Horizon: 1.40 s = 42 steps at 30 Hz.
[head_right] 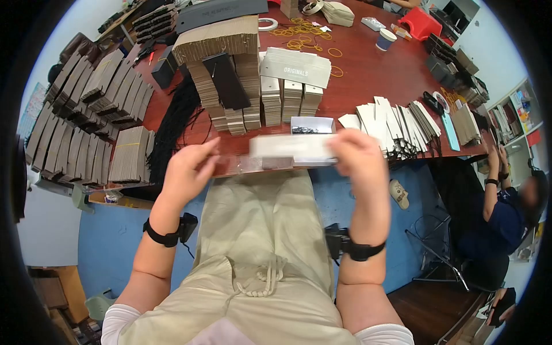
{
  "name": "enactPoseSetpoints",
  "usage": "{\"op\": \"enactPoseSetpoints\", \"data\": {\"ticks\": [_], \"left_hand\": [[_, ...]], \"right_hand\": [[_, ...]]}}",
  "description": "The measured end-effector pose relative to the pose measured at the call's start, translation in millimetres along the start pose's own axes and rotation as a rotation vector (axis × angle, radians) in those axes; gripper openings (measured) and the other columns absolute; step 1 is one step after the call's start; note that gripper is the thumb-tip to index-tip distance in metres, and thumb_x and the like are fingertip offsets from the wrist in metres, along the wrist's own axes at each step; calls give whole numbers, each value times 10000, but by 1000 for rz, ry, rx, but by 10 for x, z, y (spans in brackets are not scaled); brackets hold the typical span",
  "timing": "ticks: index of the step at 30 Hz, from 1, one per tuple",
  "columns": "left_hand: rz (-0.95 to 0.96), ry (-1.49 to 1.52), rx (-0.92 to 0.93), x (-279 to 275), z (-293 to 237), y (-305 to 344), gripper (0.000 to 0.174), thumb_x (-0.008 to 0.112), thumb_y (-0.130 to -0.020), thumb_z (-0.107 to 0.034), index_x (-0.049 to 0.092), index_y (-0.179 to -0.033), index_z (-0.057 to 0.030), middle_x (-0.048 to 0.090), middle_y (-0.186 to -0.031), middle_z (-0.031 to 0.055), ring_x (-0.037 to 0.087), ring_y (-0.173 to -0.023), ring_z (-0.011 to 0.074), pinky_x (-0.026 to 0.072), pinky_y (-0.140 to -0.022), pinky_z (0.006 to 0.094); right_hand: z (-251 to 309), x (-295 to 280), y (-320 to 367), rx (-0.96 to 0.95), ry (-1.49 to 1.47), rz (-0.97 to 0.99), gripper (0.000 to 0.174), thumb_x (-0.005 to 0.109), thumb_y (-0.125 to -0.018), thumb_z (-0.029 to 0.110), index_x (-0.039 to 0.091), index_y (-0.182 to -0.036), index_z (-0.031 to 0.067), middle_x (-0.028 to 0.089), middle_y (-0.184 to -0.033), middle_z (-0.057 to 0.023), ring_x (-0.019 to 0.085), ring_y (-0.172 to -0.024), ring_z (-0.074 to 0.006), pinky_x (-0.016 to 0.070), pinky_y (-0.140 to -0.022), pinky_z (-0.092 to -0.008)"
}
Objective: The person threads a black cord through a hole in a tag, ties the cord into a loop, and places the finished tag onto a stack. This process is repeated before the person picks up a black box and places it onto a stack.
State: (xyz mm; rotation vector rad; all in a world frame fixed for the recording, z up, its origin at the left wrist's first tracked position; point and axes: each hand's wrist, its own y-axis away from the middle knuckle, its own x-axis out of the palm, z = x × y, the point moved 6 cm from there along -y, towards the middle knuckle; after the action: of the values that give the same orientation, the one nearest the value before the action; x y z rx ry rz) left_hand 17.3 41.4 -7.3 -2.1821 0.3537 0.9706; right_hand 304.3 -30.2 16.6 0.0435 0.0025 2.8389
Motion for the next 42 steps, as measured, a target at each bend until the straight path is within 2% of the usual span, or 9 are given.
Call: {"op": "enactPoseSetpoints", "data": {"ticks": [3,7,9,15,20,26,32,35,42], "left_hand": [[-23,-57,-272,-132,327,78,101,627,-763,-29,637,-862,-12,635,-772,105,616,-689,225,491,-618,293],[-107,-163,-212,-155,514,53,93,645,-752,-37,628,-841,-15,604,-809,115,604,-743,245,482,-663,313],[-115,-191,-226,-161,588,52,88,654,-743,-58,619,-817,-26,588,-814,117,583,-780,272,467,-692,347],[-126,-316,-216,-102,653,61,146,676,-736,-150,601,-838,-78,549,-852,102,516,-838,323,426,-733,417],[-98,-457,-126,140,671,-11,138,638,-777,-162,579,-834,-51,514,-914,96,461,-884,304,381,-753,398],[-97,-242,-122,50,519,-38,64,581,-820,-50,542,-864,-25,548,-845,86,505,-851,274,408,-758,368],[-47,780,-496,78,335,-23,68,542,-892,-69,503,-931,-28,611,-795,52,573,-712,111,447,-632,229],[-83,1066,-602,84,321,16,132,573,-887,-100,492,-970,-37,632,-817,46,556,-686,59,438,-603,186],[-155,1172,-768,126,457,73,157,611,-858,-98,505,-960,-43,642,-853,66,563,-730,74,437,-603,192]], "right_hand": [[-225,-863,-70,-41,-357,-322,140,609,-827,157,588,-740,48,524,-566,-6,448,-450,-61,284,-376,-216],[-604,-1433,-203,189,227,-512,279,625,-830,286,594,-725,29,564,-567,-69,516,-479,-147,363,-418,-275],[-371,-1442,-58,-53,1253,-755,355,637,-810,350,606,-707,12,598,-622,-136,573,-571,-255,444,-544,-349],[-108,-1268,59,-543,1374,-942,254,647,-819,273,637,-823,19,603,-753,-103,579,-630,-255,454,-607,-325],[-62,-99,-74,-329,265,-304,51,634,-827,53,600,-862,37,542,-703,25,490,-636,-45,387,-559,-188],[-370,1200,-111,-374,390,329,133,654,-789,88,624,-869,-14,593,-801,-98,591,-679,-149,494,-613,-259],[-502,1787,-185,-232,209,403,549,623,-787,48,442,-1305,71,640,-1024,-144,645,-716,-189,506,-670,-300],[-502,1868,-166,-331,201,475,567,598,-784,11,420,-1318,78,644,-1003,-154,647,-730,-170,504,-674,-285],[-643,1813,-70,151,-81,599,476,567,-824,9,412,-1271,63,631,-950,-125,636,-759,-137,491,-612,-252]]}}
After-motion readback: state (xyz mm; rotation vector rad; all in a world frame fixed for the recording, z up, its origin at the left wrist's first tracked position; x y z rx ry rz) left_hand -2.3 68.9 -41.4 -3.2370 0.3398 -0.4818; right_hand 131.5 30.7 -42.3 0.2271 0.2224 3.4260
